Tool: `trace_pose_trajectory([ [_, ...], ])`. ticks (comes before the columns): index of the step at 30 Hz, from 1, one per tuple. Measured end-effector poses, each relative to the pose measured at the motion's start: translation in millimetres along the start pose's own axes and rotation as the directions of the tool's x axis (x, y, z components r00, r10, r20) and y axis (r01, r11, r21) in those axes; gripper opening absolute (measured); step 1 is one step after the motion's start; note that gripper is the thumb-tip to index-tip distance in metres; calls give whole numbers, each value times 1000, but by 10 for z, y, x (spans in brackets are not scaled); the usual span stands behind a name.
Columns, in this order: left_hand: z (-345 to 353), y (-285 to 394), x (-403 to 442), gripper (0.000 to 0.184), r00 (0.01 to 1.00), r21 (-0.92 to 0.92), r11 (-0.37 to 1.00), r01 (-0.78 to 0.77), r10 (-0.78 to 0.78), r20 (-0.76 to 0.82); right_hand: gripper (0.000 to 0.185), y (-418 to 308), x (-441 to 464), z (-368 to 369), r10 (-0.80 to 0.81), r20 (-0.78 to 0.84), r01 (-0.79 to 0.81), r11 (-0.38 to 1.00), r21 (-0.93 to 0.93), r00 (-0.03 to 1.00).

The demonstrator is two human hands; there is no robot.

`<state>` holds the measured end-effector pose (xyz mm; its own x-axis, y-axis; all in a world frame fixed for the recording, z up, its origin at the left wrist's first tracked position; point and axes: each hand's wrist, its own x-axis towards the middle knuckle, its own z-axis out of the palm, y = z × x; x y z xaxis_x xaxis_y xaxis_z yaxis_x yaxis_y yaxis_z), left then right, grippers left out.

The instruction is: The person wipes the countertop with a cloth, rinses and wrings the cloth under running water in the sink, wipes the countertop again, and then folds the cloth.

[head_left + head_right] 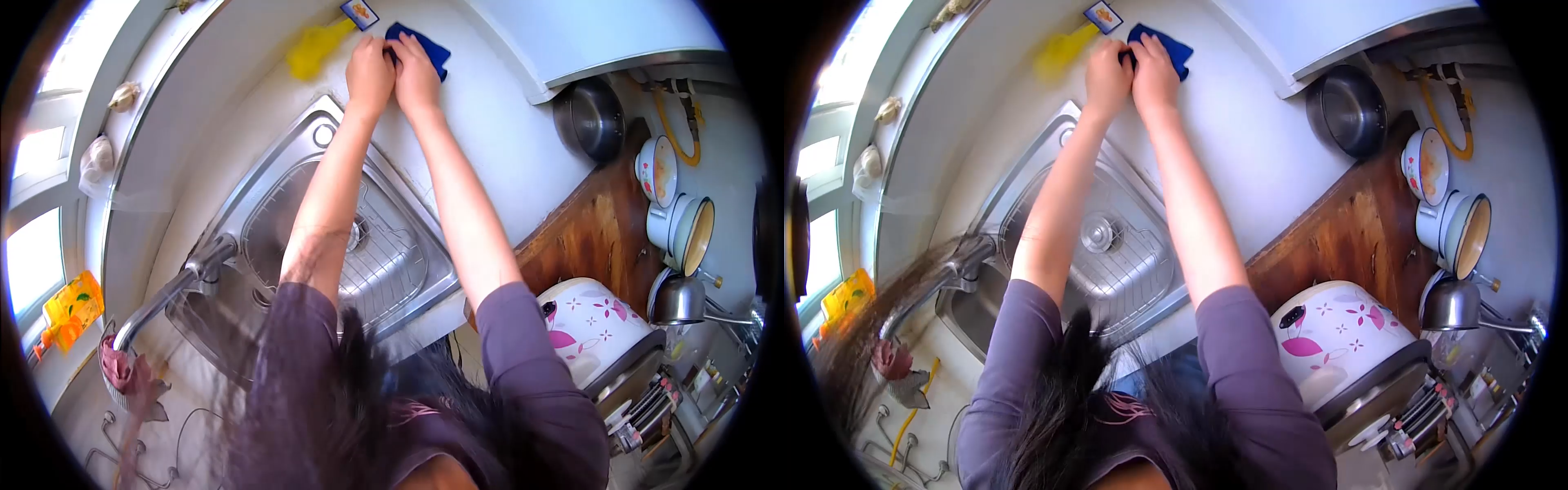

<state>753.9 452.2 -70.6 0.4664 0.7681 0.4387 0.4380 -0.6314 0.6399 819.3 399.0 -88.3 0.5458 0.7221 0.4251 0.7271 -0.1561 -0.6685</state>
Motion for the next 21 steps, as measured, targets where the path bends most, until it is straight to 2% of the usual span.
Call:
trace_pose_trajectory([
  [2,-98,149,-293,8,999,-14,999,38,-38,32,26,-82,-286,-153,76,22,-76,996,41,997],
  [4,-229,325,-671,6,990,-34,999,20,-15,141,27,-153,-719,-392,90,19,-91,995,46,996],
  [6,-359,600,-1100,4,976,-40,997,69,-59,211,29,-310,-1163,-737,143,59,-143,990,-2,988],
  [8,-473,790,-1471,8,936,-47,998,44,-25,352,28,-375,-1609,-1021,199,94,-198,980,-17,976],
  [10,-550,1014,-1707,8,950,-93,995,-38,65,305,27,-515,-1881,-1266,303,128,-296,953,-72,944],
  [12,-551,1117,-1809,5,923,-55,998,-11,32,383,27,-639,-1943,-1465,326,184,-303,943,-140,927],
  [14,-518,1212,-1931,3,879,25,998,50,-56,473,25,-611,-2087,-1555,384,214,-329,910,-251,898],
  [16,-691,1363,-2125,3,805,-26,995,92,-59,591,24,-815,-2085,-1881,516,356,-423,852,-309,779],
  [17,-733,1371,-2322,7,817,-80,980,184,-107,566,26,-747,-2228,-1955,440,353,-349,890,-293,826],
  [18,-831,1422,-2464,11,851,-116,968,224,-136,508,26,-827,-2268,-1990,425,359,-335,897,-287,831],
  [20,-973,1524,-2575,11,859,-123,914,387,-309,408,28,-992,-2264,-1956,460,328,-381,881,-280,825],
  [21,-1076,1542,-2581,11,894,-167,898,407,-355,273,29,-1076,-2338,-1861,345,214,-312,934,-176,914],
])
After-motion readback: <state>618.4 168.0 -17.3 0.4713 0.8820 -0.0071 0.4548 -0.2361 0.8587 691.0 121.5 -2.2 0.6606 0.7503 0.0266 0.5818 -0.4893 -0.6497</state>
